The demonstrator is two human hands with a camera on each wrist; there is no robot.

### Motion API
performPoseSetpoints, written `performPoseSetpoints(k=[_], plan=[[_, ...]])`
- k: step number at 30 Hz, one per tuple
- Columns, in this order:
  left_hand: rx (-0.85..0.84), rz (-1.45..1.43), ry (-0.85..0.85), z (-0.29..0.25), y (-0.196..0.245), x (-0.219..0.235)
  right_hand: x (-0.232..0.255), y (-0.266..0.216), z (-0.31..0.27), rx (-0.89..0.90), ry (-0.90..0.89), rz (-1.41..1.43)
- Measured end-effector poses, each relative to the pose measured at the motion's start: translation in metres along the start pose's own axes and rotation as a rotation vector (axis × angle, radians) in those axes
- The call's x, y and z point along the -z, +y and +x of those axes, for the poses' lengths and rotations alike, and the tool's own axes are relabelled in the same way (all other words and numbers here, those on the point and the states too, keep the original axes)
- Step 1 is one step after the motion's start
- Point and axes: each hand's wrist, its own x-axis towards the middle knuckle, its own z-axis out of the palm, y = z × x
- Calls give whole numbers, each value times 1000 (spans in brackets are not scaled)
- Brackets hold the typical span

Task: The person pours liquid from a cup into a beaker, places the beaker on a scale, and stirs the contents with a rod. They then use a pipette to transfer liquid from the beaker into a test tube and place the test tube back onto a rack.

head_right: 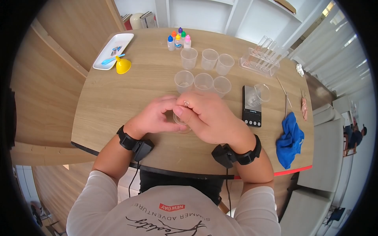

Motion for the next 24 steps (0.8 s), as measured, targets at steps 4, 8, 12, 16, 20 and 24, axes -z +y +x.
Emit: performPoseSetpoints(k=[4,8,12,16,20,24], plan=[[28,5,-14,0,2,1,5,-3,-3,-115,14,37],[-16,3,10,0,-2,-1,-4,1,1,-43,121,-29],[-1,-11,0,1,1,0,5,0,-2,-32,-22,18],[6,-8,1,-1,-1,0,3,-2,-1,-167,100,0],[-15,-37,7,0,-4,-2,0,0,0,-16,63,-21],[6,18,-6,0,1,1,9,-5,-4,-157,14,24]])
